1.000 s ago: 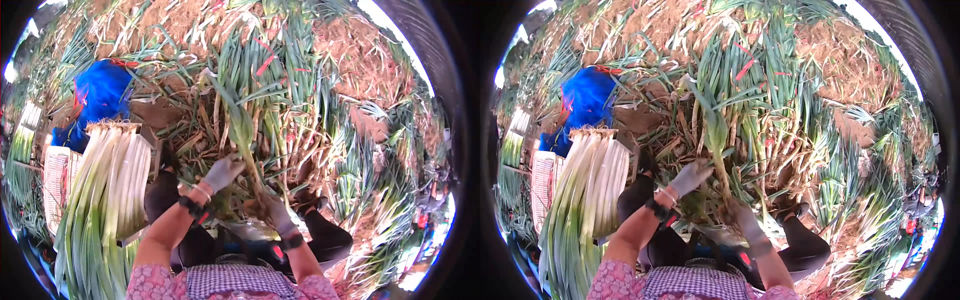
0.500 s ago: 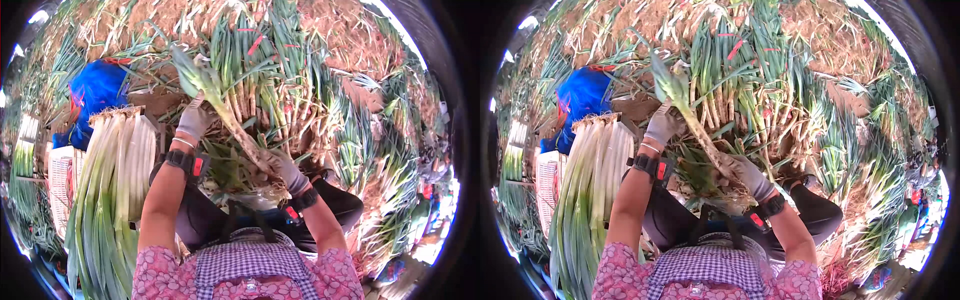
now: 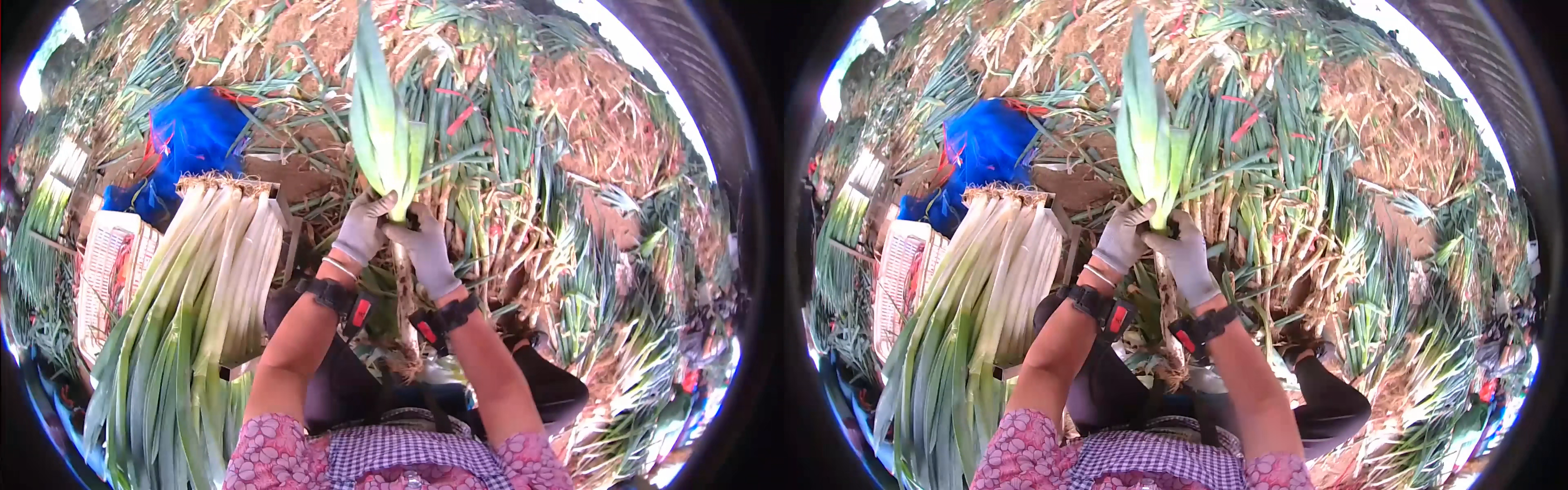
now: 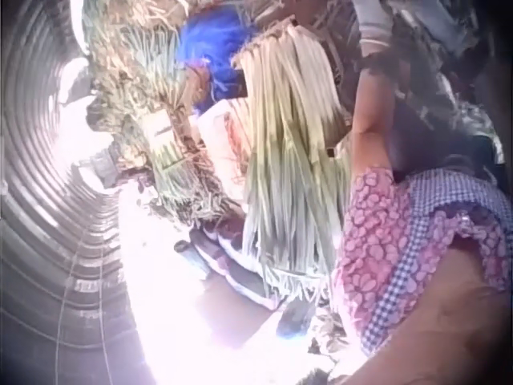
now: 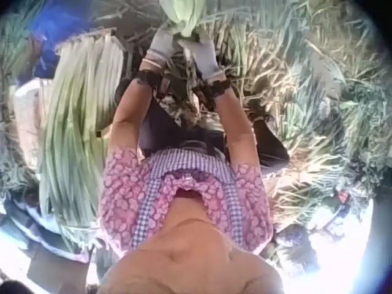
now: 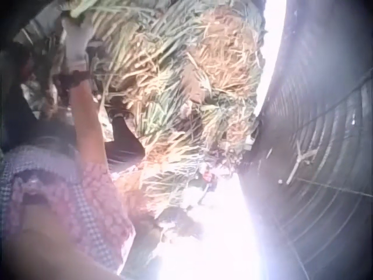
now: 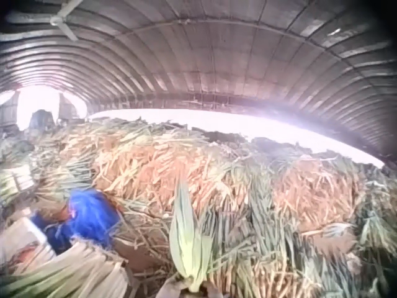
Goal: The person picks up a leek from a pile, peels away the outer layers by hand, and places the cleaned leek onto a stack, repeating the process with several more leeks.
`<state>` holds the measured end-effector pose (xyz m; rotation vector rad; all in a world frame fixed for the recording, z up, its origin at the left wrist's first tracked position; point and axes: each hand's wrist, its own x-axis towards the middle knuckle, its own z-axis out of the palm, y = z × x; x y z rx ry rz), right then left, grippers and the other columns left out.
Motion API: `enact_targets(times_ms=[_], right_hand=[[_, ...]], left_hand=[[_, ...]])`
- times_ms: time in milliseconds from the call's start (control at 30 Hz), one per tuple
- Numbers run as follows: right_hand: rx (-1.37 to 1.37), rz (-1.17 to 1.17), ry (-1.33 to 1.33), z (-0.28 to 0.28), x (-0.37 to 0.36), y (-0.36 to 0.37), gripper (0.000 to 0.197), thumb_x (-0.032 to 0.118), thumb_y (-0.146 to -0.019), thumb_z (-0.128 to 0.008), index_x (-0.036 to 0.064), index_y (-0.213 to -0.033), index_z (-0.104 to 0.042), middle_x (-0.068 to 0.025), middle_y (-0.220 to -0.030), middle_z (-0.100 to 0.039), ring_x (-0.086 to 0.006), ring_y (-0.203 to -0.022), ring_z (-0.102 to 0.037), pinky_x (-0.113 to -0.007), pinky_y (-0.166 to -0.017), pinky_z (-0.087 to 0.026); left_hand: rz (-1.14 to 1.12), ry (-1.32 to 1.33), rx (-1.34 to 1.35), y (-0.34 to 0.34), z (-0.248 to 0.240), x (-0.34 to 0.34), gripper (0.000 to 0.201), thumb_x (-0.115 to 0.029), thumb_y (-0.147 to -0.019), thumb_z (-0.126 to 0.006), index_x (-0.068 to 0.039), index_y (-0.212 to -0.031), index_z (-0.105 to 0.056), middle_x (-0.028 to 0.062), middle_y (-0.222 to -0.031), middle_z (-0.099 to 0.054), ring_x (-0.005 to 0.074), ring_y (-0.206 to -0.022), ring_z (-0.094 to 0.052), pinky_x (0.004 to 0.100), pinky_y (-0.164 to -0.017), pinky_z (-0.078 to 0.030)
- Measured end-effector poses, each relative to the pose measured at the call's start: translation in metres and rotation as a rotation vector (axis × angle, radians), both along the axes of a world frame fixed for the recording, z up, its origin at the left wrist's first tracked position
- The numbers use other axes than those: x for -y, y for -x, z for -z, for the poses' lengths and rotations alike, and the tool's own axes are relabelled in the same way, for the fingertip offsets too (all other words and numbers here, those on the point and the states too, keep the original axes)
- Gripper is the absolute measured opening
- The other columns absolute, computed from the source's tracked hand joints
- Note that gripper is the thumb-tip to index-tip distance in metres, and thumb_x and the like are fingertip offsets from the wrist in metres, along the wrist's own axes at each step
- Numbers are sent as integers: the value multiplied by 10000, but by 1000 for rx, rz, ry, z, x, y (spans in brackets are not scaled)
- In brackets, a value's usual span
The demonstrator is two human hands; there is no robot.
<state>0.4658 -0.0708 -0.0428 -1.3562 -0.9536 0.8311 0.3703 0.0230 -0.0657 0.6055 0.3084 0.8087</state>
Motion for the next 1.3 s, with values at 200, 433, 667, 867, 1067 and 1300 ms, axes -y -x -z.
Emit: enact_targets(times_ms=[200,433,667,867,1067,1300], right_hand=[[-424,93,-142,-9,-7,1,301,-27,-776,-686,-11,-1052,-566,-36,-909,-636,-107,-811,-589,-253,-729,-486],[-228,61,-84,4,-1,14,298,-30,-757,-660,2,-1050,-623,-13,-884,-650,-85,-771,-582,-245,-690,-472],[-223,-95,525,92,160,-3,265,100,-745,-715,-22,-969,-642,-59,-867,-654,-102,-787,-599,-291,-687,-490],[-192,-52,151,65,133,-38,368,78,-818,-656,-19,-1161,-561,-74,-861,-628,-141,-771,-577,-295,-706,-485],[-89,-133,244,-6,52,6,353,151,-843,-687,16,-1138,-549,-27,-840,-617,-139,-714,-570,-298,-637,-462],[-262,-214,381,62,100,-15,252,217,-895,-612,2,-1016,-665,-48,-759,-656,-104,-601,-605,-279,-578,-505]], left_hand=[[36,-109,4,-7,-6,-1,442,-183,-877,-676,4,-1249,-526,72,-1146,-624,172,-1015,-591,308,-895,-454],[-310,-30,-267,-10,-18,10,287,-136,-861,-679,26,-1087,-610,78,-977,-659,173,-834,-621,308,-774,-498],[-303,-24,-307,10,-1,-30,274,-142,-881,-662,17,-1096,-603,81,-956,-649,186,-834,-626,310,-753,-509],[47,-6,210,6,-1,-12,391,-188,-872,-670,40,-1160,-533,151,-1020,-621,312,-945,-616,541,-938,-494],[195,117,493,1,-24,2,429,-244,-881,-667,19,-1188,-524,137,-1041,-622,257,-943,-619,436,-868,-527],[-53,-88,-2,13,-30,-8,389,-187,-944,-546,137,-1155,-504,257,-1034,-644,357,-880,-674,482,-850,-558]])
